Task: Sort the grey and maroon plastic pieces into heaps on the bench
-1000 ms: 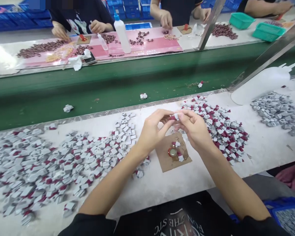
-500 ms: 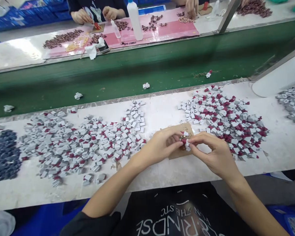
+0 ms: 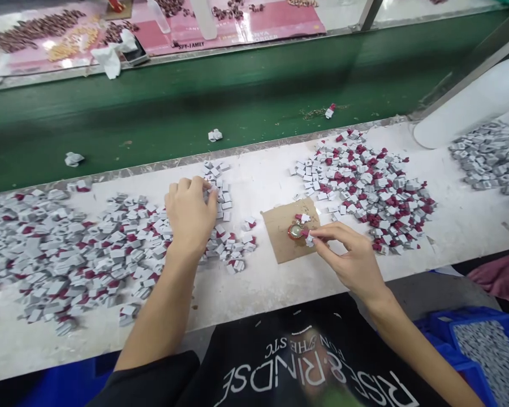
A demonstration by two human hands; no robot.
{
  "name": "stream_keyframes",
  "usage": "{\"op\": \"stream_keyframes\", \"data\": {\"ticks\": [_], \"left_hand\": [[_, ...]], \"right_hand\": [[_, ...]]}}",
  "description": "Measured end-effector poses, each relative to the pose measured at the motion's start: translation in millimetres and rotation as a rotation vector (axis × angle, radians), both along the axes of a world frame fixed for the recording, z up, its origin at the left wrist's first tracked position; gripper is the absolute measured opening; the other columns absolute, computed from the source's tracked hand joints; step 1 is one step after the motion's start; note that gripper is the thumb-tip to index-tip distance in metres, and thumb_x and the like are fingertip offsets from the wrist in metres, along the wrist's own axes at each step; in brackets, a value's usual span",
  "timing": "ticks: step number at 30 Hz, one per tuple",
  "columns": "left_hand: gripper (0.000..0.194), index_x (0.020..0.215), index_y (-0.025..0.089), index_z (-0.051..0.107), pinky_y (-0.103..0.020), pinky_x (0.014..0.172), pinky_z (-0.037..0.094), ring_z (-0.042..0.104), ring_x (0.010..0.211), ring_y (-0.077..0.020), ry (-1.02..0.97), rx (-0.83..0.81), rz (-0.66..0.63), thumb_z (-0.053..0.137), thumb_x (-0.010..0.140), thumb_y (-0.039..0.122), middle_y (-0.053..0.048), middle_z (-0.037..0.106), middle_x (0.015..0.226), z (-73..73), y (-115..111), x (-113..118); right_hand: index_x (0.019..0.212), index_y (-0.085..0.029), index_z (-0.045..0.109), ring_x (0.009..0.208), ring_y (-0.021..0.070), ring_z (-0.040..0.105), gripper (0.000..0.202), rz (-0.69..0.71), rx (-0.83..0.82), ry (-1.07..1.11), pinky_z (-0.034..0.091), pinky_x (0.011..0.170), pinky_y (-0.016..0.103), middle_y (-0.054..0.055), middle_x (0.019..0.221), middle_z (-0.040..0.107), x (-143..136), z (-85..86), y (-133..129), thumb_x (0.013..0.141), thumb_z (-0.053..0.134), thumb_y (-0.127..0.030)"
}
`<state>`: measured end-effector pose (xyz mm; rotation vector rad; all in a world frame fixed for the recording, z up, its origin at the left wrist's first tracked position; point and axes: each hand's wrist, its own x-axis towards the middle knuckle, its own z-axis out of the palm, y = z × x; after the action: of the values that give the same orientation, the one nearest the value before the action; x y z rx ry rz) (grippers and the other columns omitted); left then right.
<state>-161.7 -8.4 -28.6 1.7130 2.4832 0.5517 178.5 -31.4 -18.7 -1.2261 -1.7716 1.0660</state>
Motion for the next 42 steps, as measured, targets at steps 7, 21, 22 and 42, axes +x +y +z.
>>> {"op": "stream_keyframes", "data": {"ticks": [7, 21, 22, 42], "left_hand": [[0.005, 0.107, 0.026, 0.065, -0.067, 0.109, 0.049, 0.063, 0.122, -0.0482, 0.034, -0.035, -0.028, 0.062, 0.102, 0.027, -0.021, 0.075, 0.117, 1.6, -1, 2], [0.019, 0.117, 0.025, 0.071, -0.047, 0.098, 0.056, 0.071, 0.104, -0.0318, -0.241, -0.036, -0.073, 0.064, 0.1, 0.026, -0.01, 0.077, 0.11, 11.8, 6, 1], [0.026, 0.125, 0.026, 0.072, -0.043, 0.092, 0.057, 0.071, 0.096, -0.0286, -0.363, -0.025, -0.076, 0.064, 0.101, 0.029, -0.008, 0.076, 0.106, 13.3, 6, 1], [0.042, 0.121, 0.025, 0.082, -0.039, 0.098, 0.067, 0.081, 0.096, -0.0219, -1.42, -0.118, -0.174, 0.098, 0.083, 0.033, -0.004, 0.078, 0.103, 28.1, 8, 75]], "right_hand": [[0.108, -0.029, 0.085, 0.093, 0.0279, 0.082, 0.015, 0.033, 0.031, -0.049, 0.068, 0.077, 0.043, 0.007, 0.102, 0.085, -8, -1.5, 1, 0.107, 0.071, -0.024], [0.108, -0.032, 0.086, 0.092, 0.03, 0.082, 0.011, 0.025, 0.026, -0.027, 0.07, 0.077, 0.047, 0.007, 0.101, 0.085, -7, 2.4, 1, 0.107, 0.076, -0.029], [0.107, -0.033, 0.086, 0.092, 0.0299, 0.082, 0.01, 0.019, 0.01, -0.016, 0.07, 0.076, 0.047, 0.007, 0.101, 0.085, -7, 3.1, 2, 0.106, 0.076, -0.029], [0.104, -0.033, 0.091, 0.098, 0.0262, 0.084, 0.01, -0.234, -0.185, 0.321, 0.074, 0.086, 0.043, 0.005, 0.107, 0.088, -18, 12.9, 16, 0.099, 0.083, -0.029]]}}
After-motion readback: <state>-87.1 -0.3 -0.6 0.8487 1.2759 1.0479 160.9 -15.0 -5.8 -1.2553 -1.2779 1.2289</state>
